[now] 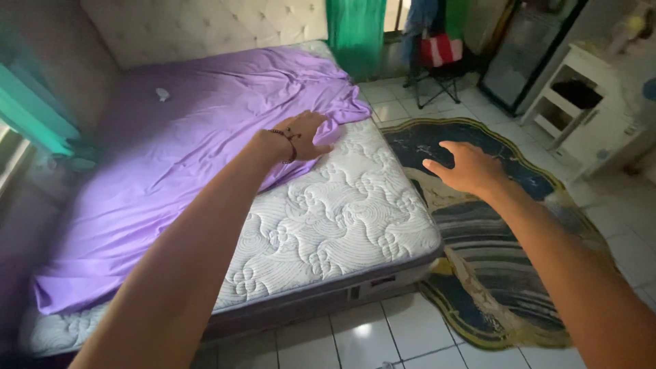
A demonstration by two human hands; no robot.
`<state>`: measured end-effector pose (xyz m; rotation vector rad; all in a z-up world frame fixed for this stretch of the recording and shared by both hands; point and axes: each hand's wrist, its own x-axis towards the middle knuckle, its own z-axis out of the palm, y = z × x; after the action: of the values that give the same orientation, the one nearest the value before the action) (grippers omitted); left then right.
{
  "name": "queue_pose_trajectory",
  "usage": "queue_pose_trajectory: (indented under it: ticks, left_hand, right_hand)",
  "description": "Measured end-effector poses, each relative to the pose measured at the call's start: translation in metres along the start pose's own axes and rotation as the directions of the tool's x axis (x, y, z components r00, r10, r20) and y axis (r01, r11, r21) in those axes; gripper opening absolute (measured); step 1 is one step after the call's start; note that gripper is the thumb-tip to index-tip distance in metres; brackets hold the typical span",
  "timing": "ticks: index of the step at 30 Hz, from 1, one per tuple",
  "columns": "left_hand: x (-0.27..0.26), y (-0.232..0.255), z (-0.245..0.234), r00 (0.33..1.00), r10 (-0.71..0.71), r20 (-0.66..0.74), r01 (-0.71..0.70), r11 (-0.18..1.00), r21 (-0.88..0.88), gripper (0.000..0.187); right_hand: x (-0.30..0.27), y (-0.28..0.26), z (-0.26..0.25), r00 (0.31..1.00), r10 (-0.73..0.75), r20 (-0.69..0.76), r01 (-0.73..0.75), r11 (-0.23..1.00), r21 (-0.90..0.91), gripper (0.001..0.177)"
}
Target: Organizes linens and tucks a purple fitted sheet onto a mattress.
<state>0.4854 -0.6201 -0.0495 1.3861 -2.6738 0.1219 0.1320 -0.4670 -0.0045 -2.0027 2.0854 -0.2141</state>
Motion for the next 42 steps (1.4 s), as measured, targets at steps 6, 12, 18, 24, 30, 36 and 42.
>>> queue_pose_trajectory:
  ticks: [6,12,18,24,30,36,42]
  left_hand:
    - [-0.008,-0.007,-0.003,0.994,-0.102,0.026,0.101,0.995,0.022,0.083]
    - [-0.019,-0.023,-0.001,0.981,-0.188,0.039,0.186,0.982,0.036,0.087]
    - [-0.042,-0.047,-0.017,0.960,-0.269,0.076,0.267,0.963,0.033,0.084]
    - [-0.054,-0.071,-0.017,0.935,-0.345,0.078,0.341,0.938,0.061,0.085]
    - [-0.055,-0.110,-0.008,0.903,-0.425,0.069,0.422,0.905,0.045,0.090]
    - [-0.089,-0.129,-0.040,0.882,-0.468,0.053,0.464,0.883,0.076,0.090]
    - [-0.125,-0.156,-0.067,0.858,-0.513,-0.026,0.513,0.853,0.092,0.089]
  right_hand:
    - [0.066,0.020,0.021,0.997,-0.074,0.004,0.074,0.994,-0.075,0.075]
    - [0.088,-0.006,0.012,0.982,-0.189,-0.008,0.188,0.981,-0.047,0.077]
    - [0.129,-0.022,0.027,0.973,-0.229,-0.032,0.226,0.971,-0.076,0.082]
    - [0.120,-0.069,0.014,0.944,-0.323,-0.063,0.325,0.946,0.013,0.075]
    - [0.169,-0.097,0.029,0.908,-0.414,-0.061,0.410,0.910,-0.064,0.078]
    - [0.187,-0.142,0.033,0.863,-0.489,-0.124,0.474,0.871,-0.131,0.081]
    - [0.189,-0.197,0.028,0.781,-0.601,-0.168,0.583,0.799,-0.150,0.074]
